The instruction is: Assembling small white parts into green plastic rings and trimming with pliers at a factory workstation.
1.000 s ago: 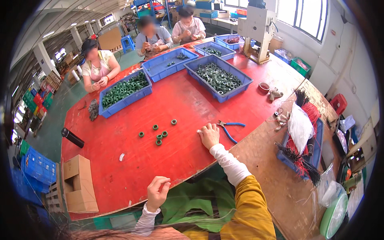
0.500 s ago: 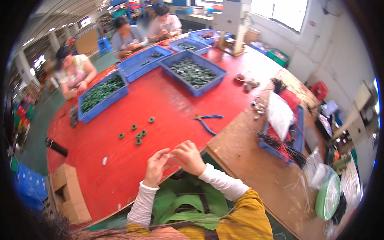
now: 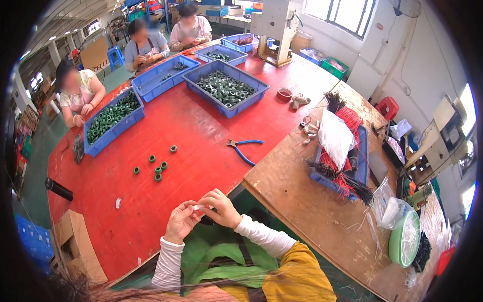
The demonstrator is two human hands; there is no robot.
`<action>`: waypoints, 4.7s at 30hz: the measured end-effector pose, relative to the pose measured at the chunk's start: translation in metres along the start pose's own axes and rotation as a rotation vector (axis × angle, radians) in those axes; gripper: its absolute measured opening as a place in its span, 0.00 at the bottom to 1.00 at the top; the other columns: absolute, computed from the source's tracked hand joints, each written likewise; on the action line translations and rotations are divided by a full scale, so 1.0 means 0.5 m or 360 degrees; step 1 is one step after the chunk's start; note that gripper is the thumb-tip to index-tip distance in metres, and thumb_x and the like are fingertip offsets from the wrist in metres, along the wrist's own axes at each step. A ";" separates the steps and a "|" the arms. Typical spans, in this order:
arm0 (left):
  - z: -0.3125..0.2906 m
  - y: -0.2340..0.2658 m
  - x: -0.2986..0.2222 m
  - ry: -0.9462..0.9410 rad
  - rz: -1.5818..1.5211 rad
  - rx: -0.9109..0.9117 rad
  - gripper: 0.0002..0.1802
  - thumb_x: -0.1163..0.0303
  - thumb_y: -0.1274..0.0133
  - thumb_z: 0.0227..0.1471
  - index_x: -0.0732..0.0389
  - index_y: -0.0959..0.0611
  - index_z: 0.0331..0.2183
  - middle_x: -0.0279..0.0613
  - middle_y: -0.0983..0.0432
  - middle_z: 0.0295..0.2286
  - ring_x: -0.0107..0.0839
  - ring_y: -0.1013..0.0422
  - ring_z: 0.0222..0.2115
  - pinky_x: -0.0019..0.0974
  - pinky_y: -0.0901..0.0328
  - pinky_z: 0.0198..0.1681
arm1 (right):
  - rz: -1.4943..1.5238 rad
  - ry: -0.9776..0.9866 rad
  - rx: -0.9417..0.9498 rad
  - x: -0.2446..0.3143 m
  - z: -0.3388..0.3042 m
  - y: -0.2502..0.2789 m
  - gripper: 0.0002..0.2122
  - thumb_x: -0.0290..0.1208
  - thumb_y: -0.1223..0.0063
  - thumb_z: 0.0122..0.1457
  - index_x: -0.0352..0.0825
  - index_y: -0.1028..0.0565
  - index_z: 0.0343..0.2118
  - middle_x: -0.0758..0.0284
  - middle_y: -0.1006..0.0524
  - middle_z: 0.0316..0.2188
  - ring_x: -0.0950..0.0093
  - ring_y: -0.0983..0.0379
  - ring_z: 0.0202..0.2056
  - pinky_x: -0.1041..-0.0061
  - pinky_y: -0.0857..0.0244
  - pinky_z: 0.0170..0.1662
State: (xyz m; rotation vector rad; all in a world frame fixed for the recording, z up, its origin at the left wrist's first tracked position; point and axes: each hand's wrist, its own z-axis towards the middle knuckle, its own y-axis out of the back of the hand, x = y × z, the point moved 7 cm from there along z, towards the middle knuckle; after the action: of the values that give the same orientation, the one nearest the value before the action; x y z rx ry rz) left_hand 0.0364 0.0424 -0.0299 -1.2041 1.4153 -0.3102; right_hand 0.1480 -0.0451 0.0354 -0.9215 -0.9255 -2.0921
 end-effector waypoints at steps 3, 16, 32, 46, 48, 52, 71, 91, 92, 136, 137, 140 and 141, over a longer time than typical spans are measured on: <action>-0.008 0.023 0.005 0.0086 0.0172 -0.0056 0.08 0.72 0.49 0.54 0.65 0.23 0.37 0.39 0.26 0.26 0.27 0.28 0.26 0.32 0.30 0.32 | -0.0311 0.0277 0.0061 0.017 -0.002 0.005 0.09 0.26 0.40 0.45 0.37 0.23 0.32 0.68 0.26 0.29 0.67 0.32 0.32 0.70 0.38 0.35; -0.041 0.027 0.023 0.0230 0.0294 0.0107 0.09 0.67 0.48 0.55 0.62 0.24 0.33 0.39 0.26 0.27 0.28 0.29 0.27 0.34 0.32 0.34 | 0.0050 -0.0053 0.0075 -0.007 -0.032 -0.008 0.09 0.20 0.41 0.46 0.32 0.24 0.32 0.63 0.25 0.30 0.66 0.28 0.32 0.73 0.34 0.35; -0.047 0.022 -0.010 -0.0353 0.0725 -0.0175 0.07 0.71 0.47 0.54 0.64 0.26 0.31 0.42 0.26 0.31 0.28 0.27 0.30 0.32 0.29 0.34 | 0.0680 -0.0622 -0.0082 -0.083 -0.083 -0.018 0.05 0.24 0.45 0.55 0.29 0.25 0.33 0.67 0.25 0.31 0.79 0.29 0.32 0.80 0.34 0.36; -0.070 0.007 -0.048 -0.0702 0.0893 -0.0203 0.06 0.77 0.46 0.52 0.64 0.28 0.29 0.43 0.26 0.32 0.27 0.27 0.32 0.31 0.28 0.36 | 0.0151 -0.0720 -0.0279 -0.093 -0.074 -0.036 0.14 0.34 0.48 0.59 0.29 0.26 0.20 0.73 0.29 0.15 0.85 0.36 0.18 0.83 0.42 0.21; -0.077 -0.008 -0.057 -0.0884 0.1151 -0.0188 0.06 0.77 0.45 0.51 0.64 0.27 0.28 0.43 0.26 0.32 0.27 0.27 0.30 0.29 0.30 0.33 | -0.0092 -0.0655 -0.0311 -0.089 -0.066 -0.034 0.17 0.35 0.47 0.58 0.29 0.27 0.17 0.73 0.31 0.13 0.86 0.38 0.16 0.82 0.44 0.19; -0.101 -0.047 -0.100 -0.1293 0.1867 -0.0185 0.07 0.79 0.43 0.48 0.64 0.27 0.29 0.42 0.25 0.29 0.30 0.26 0.28 0.30 0.32 0.31 | 0.0595 -0.1081 -0.0362 -0.126 -0.077 -0.052 0.18 0.38 0.48 0.58 0.30 0.29 0.16 0.73 0.32 0.12 0.85 0.38 0.15 0.82 0.44 0.19; -0.084 -0.125 -0.143 -0.0825 0.2130 0.0430 0.08 0.79 0.42 0.44 0.63 0.27 0.23 0.40 0.26 0.25 0.37 0.28 0.25 0.34 0.33 0.27 | 0.0899 -0.1467 0.0389 -0.137 -0.084 -0.107 0.20 0.47 0.54 0.60 0.32 0.28 0.21 0.72 0.30 0.18 0.83 0.36 0.20 0.84 0.40 0.24; -0.109 -0.203 -0.152 -0.1417 0.2945 0.1314 0.08 0.70 0.40 0.38 0.55 0.25 0.23 0.31 0.32 0.24 0.29 0.33 0.23 0.30 0.37 0.22 | 0.1531 -0.0794 0.1430 -0.043 -0.038 -0.175 0.13 0.35 0.55 0.63 0.30 0.26 0.40 0.69 0.24 0.35 0.81 0.31 0.39 0.79 0.40 0.47; -0.105 -0.203 -0.155 -0.1391 0.2926 0.1306 0.09 0.71 0.40 0.39 0.55 0.26 0.22 0.32 0.32 0.25 0.30 0.33 0.24 0.31 0.37 0.23 | 0.1501 -0.0858 0.1437 -0.056 -0.042 -0.177 0.12 0.35 0.53 0.62 0.30 0.25 0.38 0.70 0.24 0.34 0.81 0.31 0.38 0.80 0.39 0.46; -0.101 -0.023 -0.027 -0.0064 0.0962 -0.0066 0.15 0.71 0.61 0.61 0.69 0.30 0.46 0.43 0.27 0.35 0.33 0.25 0.32 0.33 0.28 0.36 | -0.0079 0.0145 0.0989 0.069 0.058 -0.043 0.08 0.29 0.36 0.42 0.37 0.27 0.19 0.72 0.30 0.16 0.73 0.35 0.23 0.73 0.40 0.24; -0.103 -0.024 -0.024 -0.0063 0.0960 -0.0064 0.15 0.71 0.61 0.61 0.69 0.30 0.46 0.43 0.27 0.35 0.33 0.25 0.32 0.33 0.28 0.36 | -0.0100 0.0154 0.0984 0.071 0.058 -0.041 0.08 0.29 0.36 0.42 0.37 0.27 0.19 0.72 0.30 0.16 0.73 0.35 0.24 0.73 0.39 0.24; -0.107 -0.029 -0.016 -0.0064 0.1059 -0.0050 0.16 0.70 0.61 0.61 0.70 0.30 0.47 0.43 0.26 0.35 0.32 0.25 0.32 0.32 0.28 0.36 | -0.0133 0.0208 0.1033 0.063 0.053 -0.048 0.09 0.30 0.36 0.42 0.37 0.27 0.20 0.71 0.29 0.17 0.72 0.34 0.25 0.72 0.38 0.25; -0.108 -0.032 -0.015 -0.0081 0.1078 -0.0024 0.16 0.70 0.61 0.61 0.70 0.30 0.47 0.44 0.26 0.36 0.32 0.25 0.32 0.32 0.28 0.36 | -0.0132 0.0204 0.1032 0.058 0.052 -0.050 0.09 0.30 0.36 0.42 0.37 0.27 0.20 0.71 0.29 0.17 0.72 0.34 0.25 0.72 0.38 0.25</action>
State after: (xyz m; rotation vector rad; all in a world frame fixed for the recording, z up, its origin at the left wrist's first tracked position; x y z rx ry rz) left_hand -0.0039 0.0173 0.0018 -0.6770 1.6871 0.2012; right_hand 0.1216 -0.0191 0.0633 -0.4092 -1.4644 -1.7071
